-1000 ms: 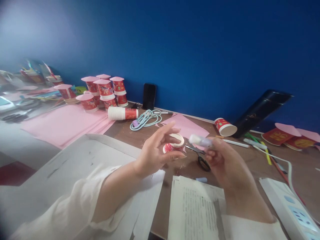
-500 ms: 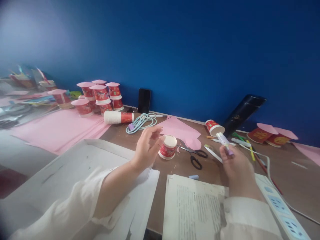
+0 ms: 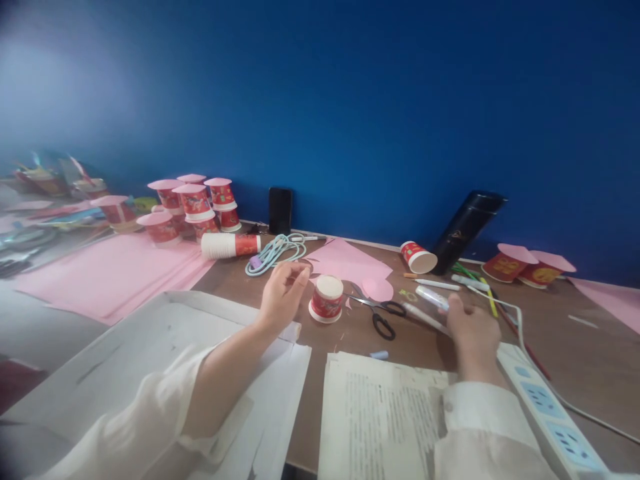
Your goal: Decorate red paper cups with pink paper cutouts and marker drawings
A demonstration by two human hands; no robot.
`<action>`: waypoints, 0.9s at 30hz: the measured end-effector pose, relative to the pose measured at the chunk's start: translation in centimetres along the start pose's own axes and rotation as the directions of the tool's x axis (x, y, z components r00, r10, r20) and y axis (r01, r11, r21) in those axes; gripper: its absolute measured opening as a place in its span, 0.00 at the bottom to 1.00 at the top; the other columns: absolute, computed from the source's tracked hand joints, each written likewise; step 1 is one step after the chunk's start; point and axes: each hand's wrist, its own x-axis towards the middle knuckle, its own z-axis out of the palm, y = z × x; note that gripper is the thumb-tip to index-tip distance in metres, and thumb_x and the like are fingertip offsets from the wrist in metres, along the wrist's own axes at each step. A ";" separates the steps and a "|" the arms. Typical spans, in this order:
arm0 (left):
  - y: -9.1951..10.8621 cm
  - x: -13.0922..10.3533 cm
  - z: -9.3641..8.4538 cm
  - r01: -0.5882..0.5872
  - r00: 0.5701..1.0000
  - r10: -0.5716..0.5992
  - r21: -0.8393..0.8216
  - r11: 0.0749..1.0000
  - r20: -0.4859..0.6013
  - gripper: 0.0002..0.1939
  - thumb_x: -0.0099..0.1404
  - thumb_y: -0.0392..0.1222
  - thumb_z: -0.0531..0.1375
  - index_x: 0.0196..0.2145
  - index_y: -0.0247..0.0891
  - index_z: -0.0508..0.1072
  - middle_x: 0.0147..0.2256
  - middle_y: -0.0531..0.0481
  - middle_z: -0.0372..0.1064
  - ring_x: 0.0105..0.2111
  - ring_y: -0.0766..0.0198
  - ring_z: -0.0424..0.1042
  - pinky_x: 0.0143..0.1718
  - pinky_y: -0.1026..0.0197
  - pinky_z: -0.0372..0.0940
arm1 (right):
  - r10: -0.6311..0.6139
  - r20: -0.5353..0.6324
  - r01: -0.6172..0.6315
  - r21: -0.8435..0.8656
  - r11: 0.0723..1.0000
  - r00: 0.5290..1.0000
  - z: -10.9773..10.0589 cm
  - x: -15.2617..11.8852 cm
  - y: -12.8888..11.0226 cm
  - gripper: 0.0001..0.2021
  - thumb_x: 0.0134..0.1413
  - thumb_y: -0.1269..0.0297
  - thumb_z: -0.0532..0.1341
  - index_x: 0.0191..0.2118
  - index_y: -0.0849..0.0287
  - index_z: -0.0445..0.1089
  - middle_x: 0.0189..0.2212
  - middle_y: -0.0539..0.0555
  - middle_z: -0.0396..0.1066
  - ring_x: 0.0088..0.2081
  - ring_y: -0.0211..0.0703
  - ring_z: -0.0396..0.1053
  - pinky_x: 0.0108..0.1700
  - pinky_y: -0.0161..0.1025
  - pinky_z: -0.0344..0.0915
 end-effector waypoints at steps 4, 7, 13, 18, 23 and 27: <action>-0.1 -0.1 0.0 0.011 1.000 -0.011 0.001 1.000 0.016 0.12 0.68 0.46 0.56 0.42 0.37 0.73 0.43 0.45 0.71 0.43 0.63 0.70 0.45 0.60 0.66 | 0.085 0.123 -0.081 -0.034 0.996 0.989 -0.3 -0.2 0.0 0.38 0.57 0.42 0.42 0.37 0.71 0.80 0.35 0.78 0.75 0.40 0.69 0.73 0.39 0.51 0.64; -0.2 -0.1 0.0 0.008 1.000 -0.008 0.003 1.000 0.015 0.12 0.68 0.46 0.56 0.42 0.37 0.74 0.42 0.45 0.71 0.43 0.63 0.70 0.44 0.60 0.66 | 0.121 0.122 -0.118 -0.033 0.992 0.985 -0.5 -0.9 -0.6 0.38 0.57 0.42 0.44 0.47 0.72 0.76 0.42 0.78 0.74 0.43 0.70 0.72 0.41 0.53 0.65; -0.1 0.0 0.1 -0.009 1.000 0.009 -0.003 1.000 0.013 0.11 0.68 0.45 0.56 0.41 0.38 0.74 0.42 0.45 0.71 0.43 0.63 0.71 0.44 0.60 0.67 | 0.071 0.002 -0.071 0.040 0.997 0.997 -2.5 -2.9 -2.8 0.38 0.53 0.39 0.51 0.59 0.66 0.66 0.54 0.71 0.70 0.54 0.68 0.67 0.48 0.53 0.63; -0.1 0.0 0.1 -0.144 0.988 0.144 -0.011 0.990 0.051 0.12 0.69 0.44 0.56 0.44 0.38 0.76 0.43 0.43 0.71 0.46 0.61 0.70 0.48 0.56 0.67 | -0.234 0.201 0.209 0.136 0.968 0.951 -2.5 -3.6 -2.3 0.27 0.45 0.39 0.60 0.45 0.51 0.75 0.46 0.58 0.77 0.47 0.61 0.72 0.46 0.51 0.65; 0.1 -0.2 -0.2 -0.298 0.949 0.276 0.157 0.941 0.152 0.14 0.69 0.43 0.55 0.48 0.42 0.76 0.48 0.43 0.70 0.51 0.57 0.67 0.56 0.49 0.60 | -0.457 0.240 0.464 0.027 0.885 0.857 -2.0 -3.7 -1.3 0.24 0.39 0.43 0.62 0.42 0.49 0.78 0.48 0.55 0.76 0.53 0.62 0.69 0.56 0.54 0.59; 0.7 -0.4 -0.5 -0.381 0.914 0.304 0.304 0.873 0.270 0.17 0.68 0.51 0.56 0.49 0.46 0.76 0.55 0.43 0.66 0.56 0.52 0.62 0.60 0.43 0.53 | -0.430 0.297 0.471 -0.081 0.878 0.853 -2.3 -4.2 -1.5 0.22 0.40 0.45 0.61 0.41 0.49 0.79 0.48 0.55 0.77 0.51 0.64 0.70 0.55 0.55 0.61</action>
